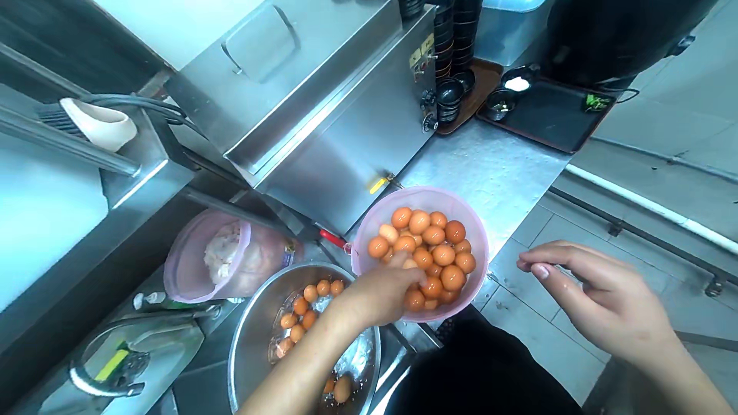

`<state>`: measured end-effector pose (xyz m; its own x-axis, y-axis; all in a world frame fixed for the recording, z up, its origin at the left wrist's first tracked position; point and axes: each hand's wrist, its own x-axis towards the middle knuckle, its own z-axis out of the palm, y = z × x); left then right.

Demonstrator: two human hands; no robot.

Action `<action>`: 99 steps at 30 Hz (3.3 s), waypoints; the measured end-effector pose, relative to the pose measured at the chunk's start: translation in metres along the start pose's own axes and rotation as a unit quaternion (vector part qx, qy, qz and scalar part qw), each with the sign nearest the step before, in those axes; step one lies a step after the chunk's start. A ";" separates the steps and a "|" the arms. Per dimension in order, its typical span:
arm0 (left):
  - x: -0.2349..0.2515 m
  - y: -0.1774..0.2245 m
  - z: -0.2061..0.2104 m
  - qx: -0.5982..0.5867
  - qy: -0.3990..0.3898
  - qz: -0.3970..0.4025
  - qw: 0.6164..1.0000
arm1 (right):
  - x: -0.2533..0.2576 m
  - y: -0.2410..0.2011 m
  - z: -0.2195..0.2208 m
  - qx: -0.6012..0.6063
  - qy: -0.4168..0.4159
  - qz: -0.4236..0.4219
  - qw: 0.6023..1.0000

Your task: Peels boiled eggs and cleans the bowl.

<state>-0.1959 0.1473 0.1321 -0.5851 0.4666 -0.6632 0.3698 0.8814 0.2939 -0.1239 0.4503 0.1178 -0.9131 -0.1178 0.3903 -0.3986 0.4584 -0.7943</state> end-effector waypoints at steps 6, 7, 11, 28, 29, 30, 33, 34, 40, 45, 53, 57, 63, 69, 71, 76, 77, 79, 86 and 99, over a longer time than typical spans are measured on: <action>-0.008 -0.005 0.003 0.023 0.087 -0.019 0.996 | 0.001 0.006 0.006 0.009 -0.009 -0.001 1.000; -0.008 -0.007 0.002 0.026 0.101 -0.014 0.994 | 0.001 0.006 0.006 0.006 -0.010 -0.001 1.000; -0.007 -0.015 0.001 0.062 0.136 -0.003 0.989 | 0.001 0.008 0.006 0.000 -0.009 -0.005 1.000; 0.074 0.064 -0.016 0.053 0.210 0.128 0.968 | 0.007 0.010 0.014 -0.022 -0.016 -0.007 1.000; 0.077 0.067 -0.017 0.044 0.206 0.119 0.970 | 0.006 0.011 0.013 -0.025 -0.016 -0.006 1.000; 0.080 0.068 -0.016 0.034 0.201 0.110 0.973 | 0.005 0.012 0.013 -0.026 -0.015 -0.001 1.000; 0.081 0.066 -0.009 0.008 0.208 0.088 0.974 | -0.001 0.019 0.011 -0.026 -0.018 0.016 0.999; 0.076 0.065 -0.009 0.001 0.222 0.090 0.971 | -0.002 0.020 0.010 -0.026 -0.020 0.020 0.999; -0.040 -0.005 -0.021 -0.181 0.450 0.100 0.869 | -0.008 0.035 0.001 0.002 -0.037 0.017 0.999; -0.116 -0.125 0.071 -0.283 0.445 -0.302 0.794 | -0.002 0.030 0.011 -0.002 -0.047 0.035 0.998; -0.096 -0.127 0.230 -0.345 0.153 -0.489 0.786 | 0.032 -0.001 0.046 -0.011 -0.092 -0.060 0.994; -0.093 -0.124 0.247 -0.341 0.135 -0.544 0.755 | 0.041 -0.010 0.059 -0.025 -0.122 -0.092 0.988; -0.085 -0.139 0.264 -0.373 0.136 -0.524 0.754 | 0.039 -0.016 0.065 -0.033 -0.145 -0.111 0.983; -0.064 -0.137 0.272 -0.352 0.127 -0.509 0.775 | 0.032 -0.014 0.062 -0.044 -0.142 -0.097 0.984; -0.056 -0.131 0.272 -0.326 0.120 -0.513 0.785 | 0.031 -0.013 0.062 -0.047 -0.142 -0.093 0.984; -0.052 -0.130 0.267 -0.305 0.113 -0.506 0.799 | 0.029 -0.011 0.063 -0.054 -0.140 -0.091 0.984; -0.053 -0.132 0.266 -0.302 0.116 -0.501 0.803 | 0.029 -0.011 0.064 -0.054 -0.141 -0.091 0.984; -0.055 -0.136 0.266 -0.295 0.135 -0.494 0.807 | 0.029 -0.010 0.064 -0.057 -0.143 -0.093 0.984; -0.055 -0.144 0.258 -0.258 0.155 -0.488 0.819 | 0.031 -0.009 0.067 -0.057 -0.150 -0.092 0.983; -0.038 -0.154 0.251 -0.209 0.138 -0.539 0.804 | 0.032 -0.004 0.067 -0.069 -0.155 -0.105 0.980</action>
<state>-0.0496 -0.0245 -0.0610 -0.5627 -0.6371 -0.5267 -0.7010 0.7055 -0.1044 -0.1577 0.3859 0.1023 -0.8035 -0.4732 0.3611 -0.5838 0.5085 -0.6329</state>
